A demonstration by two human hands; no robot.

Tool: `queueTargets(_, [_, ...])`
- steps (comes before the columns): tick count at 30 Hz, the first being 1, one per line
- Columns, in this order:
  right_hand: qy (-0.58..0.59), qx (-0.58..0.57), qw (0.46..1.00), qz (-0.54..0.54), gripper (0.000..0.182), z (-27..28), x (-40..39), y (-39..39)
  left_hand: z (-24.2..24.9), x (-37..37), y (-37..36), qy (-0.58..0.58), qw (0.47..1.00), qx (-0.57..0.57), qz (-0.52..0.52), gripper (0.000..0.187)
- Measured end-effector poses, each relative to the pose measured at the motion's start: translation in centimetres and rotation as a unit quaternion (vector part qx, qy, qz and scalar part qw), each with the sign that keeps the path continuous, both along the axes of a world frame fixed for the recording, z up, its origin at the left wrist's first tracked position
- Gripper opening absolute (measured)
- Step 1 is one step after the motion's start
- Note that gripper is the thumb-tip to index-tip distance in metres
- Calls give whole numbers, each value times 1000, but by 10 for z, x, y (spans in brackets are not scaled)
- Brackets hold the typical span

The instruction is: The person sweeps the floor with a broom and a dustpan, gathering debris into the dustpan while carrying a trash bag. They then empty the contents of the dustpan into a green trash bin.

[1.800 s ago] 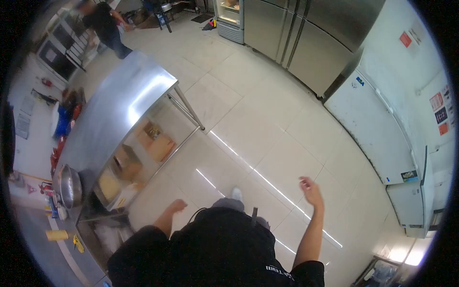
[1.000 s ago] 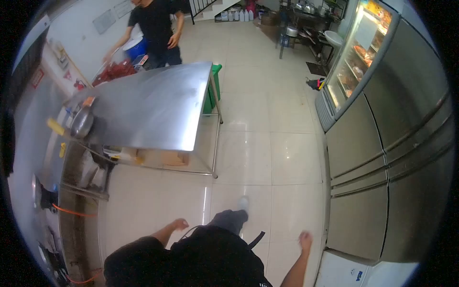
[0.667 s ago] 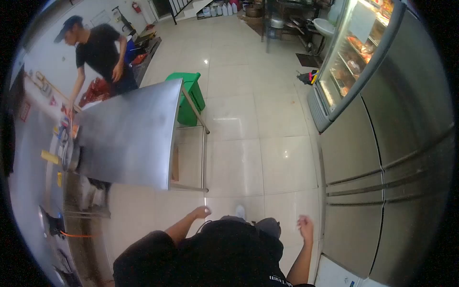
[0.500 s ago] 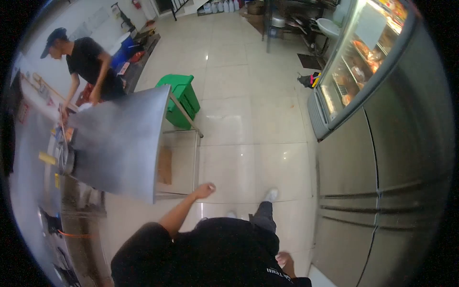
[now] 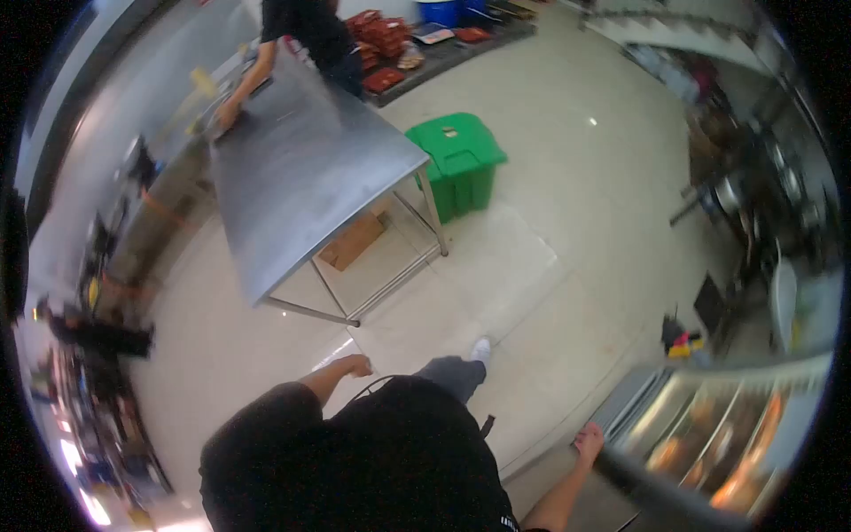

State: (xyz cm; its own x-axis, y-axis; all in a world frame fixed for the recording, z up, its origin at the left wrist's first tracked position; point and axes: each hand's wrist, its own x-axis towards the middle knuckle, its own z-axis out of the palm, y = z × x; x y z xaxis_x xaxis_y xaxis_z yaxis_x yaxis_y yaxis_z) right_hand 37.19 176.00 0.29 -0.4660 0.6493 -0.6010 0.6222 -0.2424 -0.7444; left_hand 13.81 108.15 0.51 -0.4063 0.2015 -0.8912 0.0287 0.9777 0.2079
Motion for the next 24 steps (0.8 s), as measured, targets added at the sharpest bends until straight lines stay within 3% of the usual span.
queueTargets(1, [13, 36, 999, 7, 25, 9, -37, 32, -9, -14, 9, -46, 998, -23, 26, 41])
queueTargets(2, [19, 67, 997, 11, 23, 17, -64, 65, 26, -18, 32, -17, 992, -19, 123, 42])
queueTargets(5, [84, 41, 996, -15, 18, 64, -127, 92, -14, -63, 78, 11, 982, -58, 179, 38])
queueTargets(7, [75, 1, 993, 86, 18, -9, -107, 153, -58, -122, 129, -38, 993, -48, 102, 37])
queueTargets(8, [-86, 18, 977, 196, 21, 15, -119, 149, -58, -150, 164, 29, 998, 5, 50, 36])
queueTargets(9, [-148, -2, 957, 251, 20, 12, -128, 151, -58, -184, 204, 99, 994, 54, -5, 39])
queueTargets(10, [-181, -32, 944, 274, 20, 6, -137, 160, -56, -217, 248, 158, 982, 105, 16, 38])
queueTargets(11, [-206, -61, 932, 293, 19, -1, -149, 173, -50, -260, 297, 161, 976, 140, -49, 40])
queueTargets(14, [-254, -94, 906, 324, 18, -20, -207, 233, -6, -363, 420, 233, 937, 261, -8, 36])
queueTargets(17, [-285, -94, 886, 354, 17, -35, -275, 326, 74, -429, 510, 238, 880, 348, 216, 33])
queueTargets(18, [-296, -87, 881, 359, 17, -35, -303, 363, 56, -450, 525, 135, 877, 332, 321, 35])
queueTargets(22, [-317, -37, 875, 363, 18, -43, -477, 521, 16, -462, 547, 312, 894, 228, 228, 37])
queueTargets(23, [-266, -20, 899, 348, 19, -40, -545, 555, -17, -464, 544, 259, 928, 156, 218, 39])
queueTargets(24, [-85, -81, 964, 240, 9, -17, -627, 565, -29, -463, 546, 212, 957, 82, 180, 40])
